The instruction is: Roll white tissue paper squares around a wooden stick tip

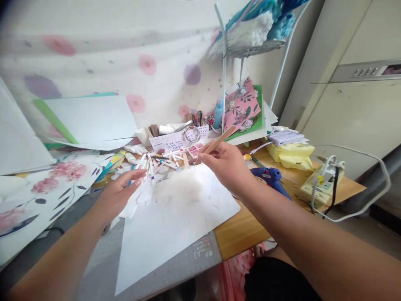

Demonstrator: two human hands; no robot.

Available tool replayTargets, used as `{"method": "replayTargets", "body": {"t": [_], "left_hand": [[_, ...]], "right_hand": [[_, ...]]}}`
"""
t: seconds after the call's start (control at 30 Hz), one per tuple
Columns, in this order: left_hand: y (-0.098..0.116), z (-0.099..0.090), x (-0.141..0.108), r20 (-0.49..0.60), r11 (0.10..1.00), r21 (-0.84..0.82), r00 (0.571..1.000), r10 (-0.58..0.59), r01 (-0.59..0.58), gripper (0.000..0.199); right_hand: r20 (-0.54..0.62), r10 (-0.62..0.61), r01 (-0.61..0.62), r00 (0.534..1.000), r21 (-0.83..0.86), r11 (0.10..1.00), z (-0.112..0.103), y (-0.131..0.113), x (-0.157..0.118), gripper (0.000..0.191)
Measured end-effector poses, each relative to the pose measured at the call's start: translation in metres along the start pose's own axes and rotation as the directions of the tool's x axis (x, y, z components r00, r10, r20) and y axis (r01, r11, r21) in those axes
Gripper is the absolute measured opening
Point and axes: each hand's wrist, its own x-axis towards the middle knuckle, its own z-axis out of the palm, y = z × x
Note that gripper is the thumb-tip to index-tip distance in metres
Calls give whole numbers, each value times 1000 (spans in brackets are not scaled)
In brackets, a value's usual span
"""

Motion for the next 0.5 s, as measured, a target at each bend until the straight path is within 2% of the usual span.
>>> {"method": "replayTargets", "body": {"t": [0.07, 0.13, 0.2, 0.3, 0.4, 0.5], "left_hand": [[-7, -11, -2, 17, 995, 91, 999, -34, 32, 37], [-12, -15, -2, 81, 985, 170, 996, -24, 10, 27], [-14, -11, -2, 166, 972, 231, 986, 9, -48, 23], [-16, 3, -1, 256, 945, 307, 966, 31, -111, 29], [-20, 14, -1, 277, 929, 352, 961, 11, -112, 32], [-24, 15, -2, 277, 934, 344, 961, -5, -95, 32]], "right_hand": [[16, -30, 30, 999, -18, 999, -10, -3, -11, 10], [79, -38, 43, 996, -65, 997, -20, -2, -22, 11], [120, -24, 34, 992, -77, 996, -27, 0, -31, 15], [149, -21, 39, 989, -119, 992, -33, 3, -39, 17], [217, -71, 112, 974, -183, 977, -32, 5, -44, 17], [290, -115, 187, 950, -234, 954, -30, 7, -47, 14]]}}
